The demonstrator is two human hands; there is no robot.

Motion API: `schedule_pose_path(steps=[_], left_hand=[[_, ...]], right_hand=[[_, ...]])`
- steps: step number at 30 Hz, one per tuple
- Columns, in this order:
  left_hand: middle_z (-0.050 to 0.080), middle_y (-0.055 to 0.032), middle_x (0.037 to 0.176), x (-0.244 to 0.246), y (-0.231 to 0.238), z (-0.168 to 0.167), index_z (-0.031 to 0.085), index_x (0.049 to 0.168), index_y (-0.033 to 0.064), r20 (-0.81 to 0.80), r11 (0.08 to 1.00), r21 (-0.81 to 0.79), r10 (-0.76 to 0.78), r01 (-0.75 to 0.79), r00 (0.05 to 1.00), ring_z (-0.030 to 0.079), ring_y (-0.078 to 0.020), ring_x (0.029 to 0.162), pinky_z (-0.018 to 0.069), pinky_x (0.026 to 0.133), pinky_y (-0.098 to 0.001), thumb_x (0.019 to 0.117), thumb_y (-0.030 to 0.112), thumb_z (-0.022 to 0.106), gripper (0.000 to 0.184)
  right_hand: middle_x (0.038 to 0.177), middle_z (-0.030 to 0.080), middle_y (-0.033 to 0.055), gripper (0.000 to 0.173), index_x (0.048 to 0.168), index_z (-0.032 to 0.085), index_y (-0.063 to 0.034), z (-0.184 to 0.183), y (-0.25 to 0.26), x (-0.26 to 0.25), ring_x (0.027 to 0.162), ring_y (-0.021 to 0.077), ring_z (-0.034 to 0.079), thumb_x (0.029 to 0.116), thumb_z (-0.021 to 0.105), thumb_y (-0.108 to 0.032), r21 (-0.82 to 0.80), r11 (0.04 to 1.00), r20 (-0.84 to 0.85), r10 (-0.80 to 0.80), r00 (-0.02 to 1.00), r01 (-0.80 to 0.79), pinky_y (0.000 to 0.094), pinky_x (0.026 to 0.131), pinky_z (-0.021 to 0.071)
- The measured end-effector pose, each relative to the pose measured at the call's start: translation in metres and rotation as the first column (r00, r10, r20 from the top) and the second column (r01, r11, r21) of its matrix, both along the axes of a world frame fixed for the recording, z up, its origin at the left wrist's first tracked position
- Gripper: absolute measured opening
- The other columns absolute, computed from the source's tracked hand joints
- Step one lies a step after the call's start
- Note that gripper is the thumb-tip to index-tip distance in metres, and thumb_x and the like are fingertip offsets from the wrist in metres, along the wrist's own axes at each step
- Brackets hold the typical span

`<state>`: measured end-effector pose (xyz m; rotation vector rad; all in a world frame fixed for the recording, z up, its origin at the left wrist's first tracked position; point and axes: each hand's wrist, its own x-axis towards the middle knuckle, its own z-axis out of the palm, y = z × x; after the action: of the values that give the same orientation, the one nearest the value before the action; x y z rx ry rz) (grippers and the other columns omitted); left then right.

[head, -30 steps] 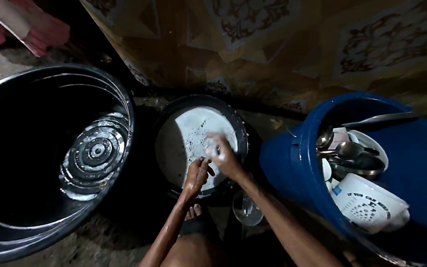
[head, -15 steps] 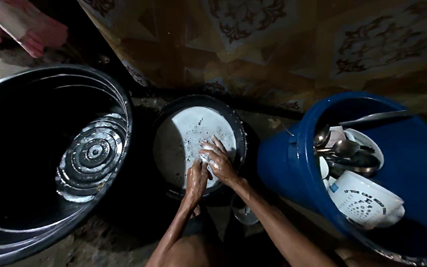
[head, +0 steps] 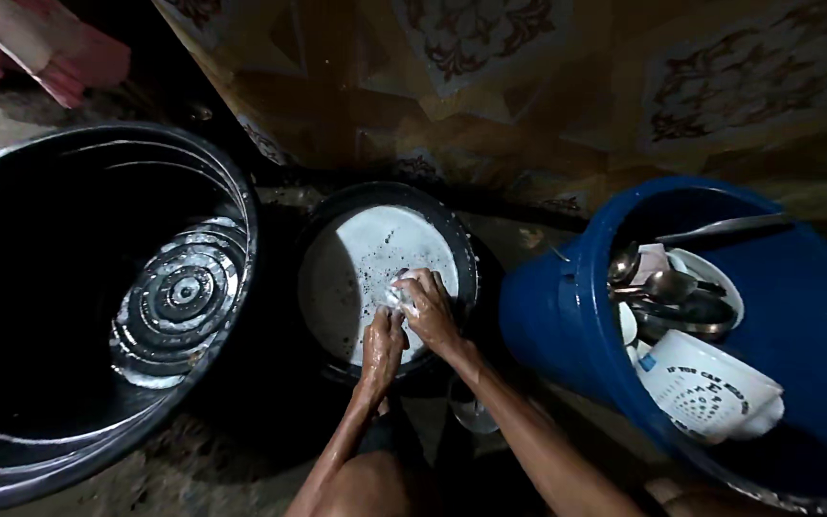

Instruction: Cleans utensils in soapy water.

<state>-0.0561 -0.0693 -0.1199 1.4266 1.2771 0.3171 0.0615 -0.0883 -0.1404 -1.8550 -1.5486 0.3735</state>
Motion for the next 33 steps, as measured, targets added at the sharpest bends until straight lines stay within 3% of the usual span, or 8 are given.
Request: schedule_pose_path(steps=[6,10,16,19,23,28,31,33], left_hand=[[0.058,-0.0057,0.07,-0.002,-0.007,0.002,0.058,0.111,-0.0086,-0.022,0.997,0.021,0.071,-0.071,0.997,0.056,-0.0109,0.06,0.0493,0.063,-0.0283,0.1095,0.012,0.042,0.026],[0.066,-0.0249,0.094,-0.002,-0.005,0.004,0.056,0.122,-0.0142,-0.062,0.991,0.088,0.105,-0.099,0.993,0.067,-0.0305,0.086,0.0533,0.083,-0.0457,0.108,0.009,0.044,0.03],[0.058,-0.006,0.069,-0.002,-0.008,0.0,0.057,0.11,-0.0105,0.009,0.981,0.096,0.167,-0.167,0.986,0.057,-0.0115,0.06,0.0496,0.063,-0.0287,0.1103,0.014,0.041,0.03],[0.058,-0.0048,0.069,-0.003,-0.009,0.003,0.056,0.11,-0.0099,0.024,0.975,0.115,0.189,-0.19,0.982,0.056,-0.0099,0.06,0.0491,0.062,-0.027,0.1102,0.015,0.042,0.029],[0.061,-0.016,0.08,-0.004,-0.006,0.001,0.057,0.116,-0.0141,0.001,0.973,0.146,0.179,-0.177,0.984,0.061,-0.02,0.07,0.0527,0.071,-0.0368,0.1089,0.01,0.042,0.029],[0.055,-0.0026,0.066,-0.003,-0.01,-0.006,0.058,0.108,-0.0093,0.067,0.987,0.094,0.123,-0.129,0.99,0.054,-0.0078,0.057,0.0478,0.06,-0.0253,0.1099,0.015,0.043,0.029],[0.053,0.0013,0.064,-0.002,-0.007,-0.006,0.057,0.106,-0.0058,0.127,0.988,-0.007,0.154,-0.154,0.98,0.049,-0.004,0.054,0.0425,0.055,-0.0213,0.1102,0.016,0.042,0.027],[0.053,0.0024,0.065,-0.003,-0.006,-0.003,0.057,0.107,-0.0052,0.185,0.984,-0.072,0.175,-0.165,0.967,0.047,-0.0026,0.052,0.0398,0.051,-0.0194,0.1103,0.015,0.041,0.026]], right_hand=[[0.114,0.066,0.0289,0.022,0.107,0.075,-0.0007,-0.007,0.009,-0.008,0.106,0.0483,0.064,0.0854,0.071,-0.005,0.02,0.994,0.131,-0.105,0.986,0.103,0.0561,0.087,0.0539],[0.115,0.066,0.0266,0.023,0.109,0.075,-0.0001,-0.004,-0.017,-0.032,0.106,0.0445,0.064,0.0887,0.069,-0.01,0.008,0.984,-0.033,-0.177,0.984,0.178,0.0527,0.091,0.0538],[0.115,0.064,0.0287,0.023,0.11,0.073,0.0022,-0.02,0.004,-0.01,0.107,0.0457,0.064,0.0879,0.069,-0.005,0.022,0.983,-0.005,-0.185,0.983,0.185,0.0537,0.091,0.0542],[0.117,0.062,0.0294,0.025,0.112,0.072,0.0035,-0.018,0.005,-0.017,0.108,0.0434,0.063,0.0886,0.068,-0.005,0.019,0.972,-0.05,-0.233,0.971,0.234,0.0489,0.089,0.0558],[0.117,0.064,0.0263,0.026,0.113,0.073,0.0019,-0.003,-0.02,-0.034,0.104,0.037,0.067,0.0926,0.068,-0.014,-0.027,0.981,-0.128,-0.192,0.973,0.19,0.0441,0.084,0.0581],[0.12,0.062,0.0306,0.029,0.113,0.071,0.0069,-0.005,0.003,0.005,0.11,0.0432,0.063,0.0896,0.071,-0.009,-0.083,0.973,-0.104,-0.222,0.969,0.214,0.0508,0.094,0.0531],[0.13,0.057,0.0307,0.035,0.128,0.059,0.0126,0.003,0.017,0.022,0.116,0.0368,0.061,0.097,0.059,-0.003,-0.189,0.927,-0.388,-0.374,0.842,0.324,0.046,0.099,0.0506],[0.132,0.056,0.0234,0.04,0.147,0.043,0.0014,0.009,0.018,0.024,0.105,0.0255,0.064,0.1106,0.036,-0.014,-0.366,0.871,-0.66,-0.491,0.569,0.327,0.0393,0.087,0.0551]])
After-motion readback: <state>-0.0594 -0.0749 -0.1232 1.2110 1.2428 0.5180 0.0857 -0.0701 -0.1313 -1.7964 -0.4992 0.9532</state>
